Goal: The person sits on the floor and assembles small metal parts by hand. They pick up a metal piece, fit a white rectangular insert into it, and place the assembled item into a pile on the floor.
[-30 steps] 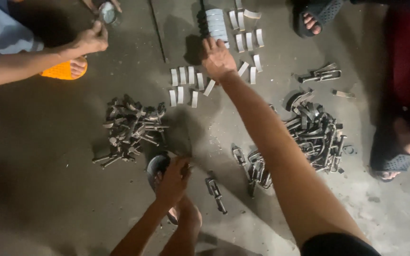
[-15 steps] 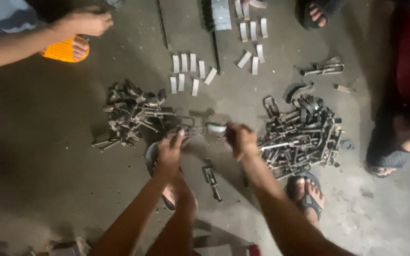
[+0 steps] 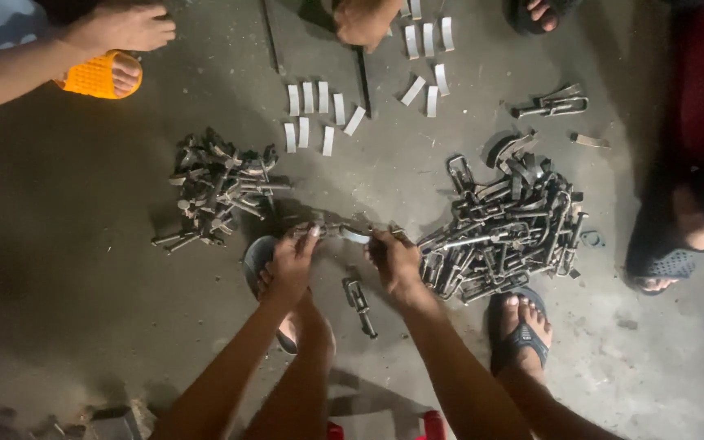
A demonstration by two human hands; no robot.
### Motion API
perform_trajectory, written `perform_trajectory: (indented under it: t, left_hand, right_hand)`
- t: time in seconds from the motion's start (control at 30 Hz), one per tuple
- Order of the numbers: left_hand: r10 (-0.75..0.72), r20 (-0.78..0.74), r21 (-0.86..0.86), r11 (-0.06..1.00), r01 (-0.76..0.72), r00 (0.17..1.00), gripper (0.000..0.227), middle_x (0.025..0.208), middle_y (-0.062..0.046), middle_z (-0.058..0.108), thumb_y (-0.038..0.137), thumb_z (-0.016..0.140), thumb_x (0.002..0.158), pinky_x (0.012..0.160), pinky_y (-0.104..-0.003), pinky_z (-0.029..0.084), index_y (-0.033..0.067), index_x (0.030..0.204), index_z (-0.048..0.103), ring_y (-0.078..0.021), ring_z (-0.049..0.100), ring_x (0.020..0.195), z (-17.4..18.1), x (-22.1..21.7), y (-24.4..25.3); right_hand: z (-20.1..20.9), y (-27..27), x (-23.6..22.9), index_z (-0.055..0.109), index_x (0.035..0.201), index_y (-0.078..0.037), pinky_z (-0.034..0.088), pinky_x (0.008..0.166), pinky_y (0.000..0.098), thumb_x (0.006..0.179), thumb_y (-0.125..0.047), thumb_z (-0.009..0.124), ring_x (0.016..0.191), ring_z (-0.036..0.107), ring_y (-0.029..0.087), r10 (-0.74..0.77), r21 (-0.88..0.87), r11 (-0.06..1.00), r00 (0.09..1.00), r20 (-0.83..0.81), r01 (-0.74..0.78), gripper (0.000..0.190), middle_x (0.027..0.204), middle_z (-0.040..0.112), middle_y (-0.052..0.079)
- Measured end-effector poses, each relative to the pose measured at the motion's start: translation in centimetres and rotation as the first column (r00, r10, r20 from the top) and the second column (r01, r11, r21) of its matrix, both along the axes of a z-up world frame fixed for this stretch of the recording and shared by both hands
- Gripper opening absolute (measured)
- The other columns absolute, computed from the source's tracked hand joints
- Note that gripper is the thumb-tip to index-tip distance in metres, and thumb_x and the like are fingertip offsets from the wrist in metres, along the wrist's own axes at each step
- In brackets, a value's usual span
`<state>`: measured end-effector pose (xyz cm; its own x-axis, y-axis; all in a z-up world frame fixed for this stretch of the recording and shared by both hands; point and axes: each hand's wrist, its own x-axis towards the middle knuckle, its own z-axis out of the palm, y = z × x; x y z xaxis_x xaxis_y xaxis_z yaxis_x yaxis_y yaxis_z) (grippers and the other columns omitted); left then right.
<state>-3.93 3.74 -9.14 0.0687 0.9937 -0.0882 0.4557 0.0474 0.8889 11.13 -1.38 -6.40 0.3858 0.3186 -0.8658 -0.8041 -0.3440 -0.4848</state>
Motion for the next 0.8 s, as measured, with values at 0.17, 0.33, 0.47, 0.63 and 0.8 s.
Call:
perform_trajectory:
  t: [0.17, 0.33, 0.47, 0.63, 0.8]
  left_hand:
    - [0.035, -0.029, 0.171, 0.985, -0.030, 0.999, 0.029, 0.048, -0.002, 0.048, 0.023, 0.072, 0.077, 0.045, -0.024, 0.032, 0.0090, 0.057, 0.057, -0.0092, 0.043, 0.045, -2.9, -0.4, -1.4]
    - [0.168, -0.572, 0.234, 0.972, -0.036, 0.803, 0.043, 0.043, 0.002, 0.051, 0.060, 0.065, 0.073, 0.033, -0.024, 0.033, 0.0216, 0.056, 0.058, -0.0129, 0.048, 0.032, -4.7, -0.1, -1.2]
    - [-0.083, 0.049, 0.107, 0.991, 0.077, 0.995, 0.022, 0.051, -0.004, 0.053, 0.020, 0.070, 0.078, 0.049, -0.027, 0.038, 0.0060, 0.064, 0.060, -0.0136, 0.050, 0.049, -1.2, 0.7, -0.6]
    - [-0.164, -0.017, -0.015, 0.986, 0.164, 0.986, 0.026, 0.051, -0.008, 0.052, 0.020, 0.067, 0.082, 0.046, -0.030, 0.038, 0.0018, 0.065, 0.059, -0.0173, 0.047, 0.046, -1.4, 0.1, 0.8]
    - [-0.114, -0.028, -0.113, 0.988, 0.110, 0.993, 0.028, 0.047, -0.004, 0.048, 0.021, 0.068, 0.079, 0.042, -0.029, 0.033, 0.0055, 0.058, 0.057, -0.0142, 0.040, 0.043, 1.5, 1.2, 1.3]
  right_hand:
    - [-3.0, -0.3, -1.3, 0.051, 0.080, 0.002, 0.044, 0.041, 0.0306, 0.075, -0.007, 0.059, 0.046, 0.057, 0.025, -0.071, -0.012, 0.997, 0.990, -0.119, 0.070, 0.013, 0.057, 0.053, 0.015]
    - [-0.4, 1.2, -2.3, 0.051, 0.071, 0.002, 0.047, 0.038, 0.0333, 0.071, -0.003, 0.063, 0.045, 0.058, 0.027, -0.170, -0.006, 0.985, 0.959, -0.225, 0.173, 0.013, 0.056, 0.052, 0.014]
    - [-8.3, -0.7, -3.1, 0.053, 0.073, 0.009, 0.052, 0.051, 0.0442, 0.067, -0.002, 0.071, 0.058, 0.062, 0.036, -0.275, -0.130, 0.955, 0.960, -0.058, 0.266, 0.021, 0.064, 0.056, 0.023]
    - [-4.2, -0.2, -2.7, 0.066, 0.086, -0.001, 0.054, 0.058, 0.0385, 0.067, -0.017, 0.076, 0.073, 0.065, 0.033, 0.020, -0.343, 0.939, 0.990, 0.142, 0.030, 0.026, 0.076, 0.064, 0.021]
    - [-1.0, 1.0, -1.5, 0.058, 0.082, -0.005, 0.051, 0.052, 0.0398, 0.082, -0.034, 0.056, 0.060, 0.065, 0.028, 0.557, -0.356, 0.830, 0.644, 0.525, -0.429, 0.029, 0.062, 0.063, 0.016]
